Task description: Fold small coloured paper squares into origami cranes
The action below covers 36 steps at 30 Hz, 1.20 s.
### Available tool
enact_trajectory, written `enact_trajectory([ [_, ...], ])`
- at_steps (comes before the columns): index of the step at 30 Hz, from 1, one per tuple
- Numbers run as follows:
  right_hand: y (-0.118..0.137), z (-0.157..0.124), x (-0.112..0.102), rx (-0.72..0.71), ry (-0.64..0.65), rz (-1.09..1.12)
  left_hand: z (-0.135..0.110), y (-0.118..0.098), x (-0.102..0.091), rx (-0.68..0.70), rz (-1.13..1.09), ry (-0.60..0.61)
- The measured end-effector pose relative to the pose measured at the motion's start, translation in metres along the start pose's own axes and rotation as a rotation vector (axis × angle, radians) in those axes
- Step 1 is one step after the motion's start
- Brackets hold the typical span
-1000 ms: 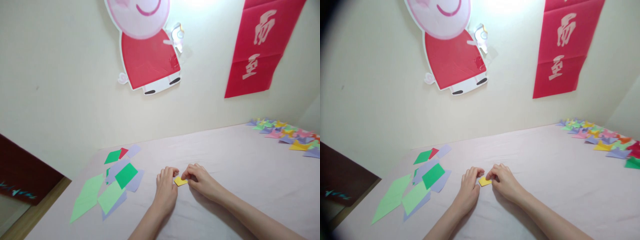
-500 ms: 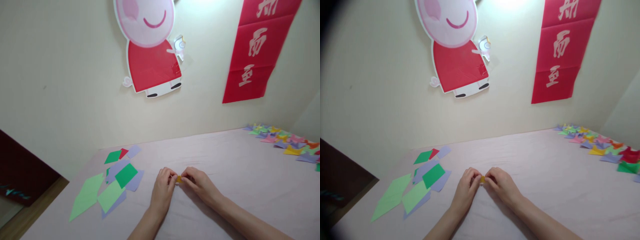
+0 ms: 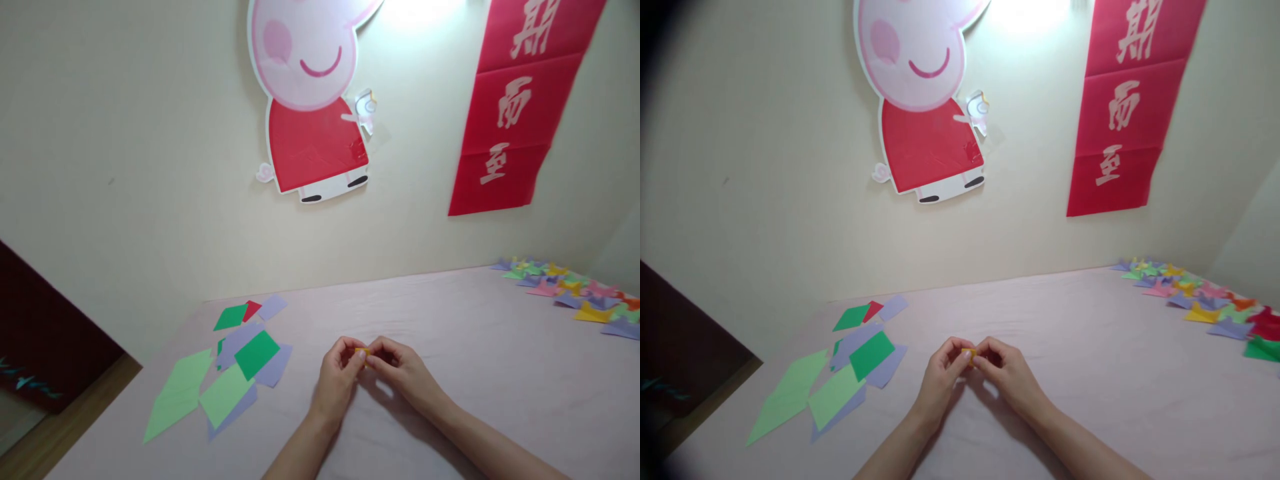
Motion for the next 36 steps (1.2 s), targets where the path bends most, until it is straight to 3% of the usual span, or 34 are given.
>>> enact_trajectory([
  [8, -0.009, 0.002, 0.004, 0.047, 0.061, 0.13, -0.002, 0.0, -0.006, 0.083, 0.078, 0.013],
  [19, -0.005, -0.001, 0.005, 0.041, 0.082, 0.08, -0.005, -0.003, -0.004, 0.118, 0.191, 0.037],
  [25, -0.007, -0.002, 0.003, 0.027, 0.064, 0.091, -0.007, -0.012, -0.009, 0.205, 0.348, -0.042],
  [30, 0.007, -0.001, -0.013, -0.125, -0.081, -0.046, -0.006, 0.001, -0.004, 0.071, 0.314, 0.022],
  [33, 0.016, 0.0, -0.011, -0.223, -0.05, -0.126, -0.007, 0.0, -0.003, 0.075, 0.387, 0.006],
  [36, 0.015, 0.0, -0.009, -0.234, -0.033, -0.181, -0.007, -0.005, -0.005, 0.114, 0.48, -0.027],
])
Point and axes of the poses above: each hand's wrist, its own z-axis towards the middle knuckle, its own x-axis out of the palm, y = z × x, the point moved 9 cm from there along z, towards the middle knuckle, and after that the axes turned 9 degrees about -z, right-handed, at the moved point
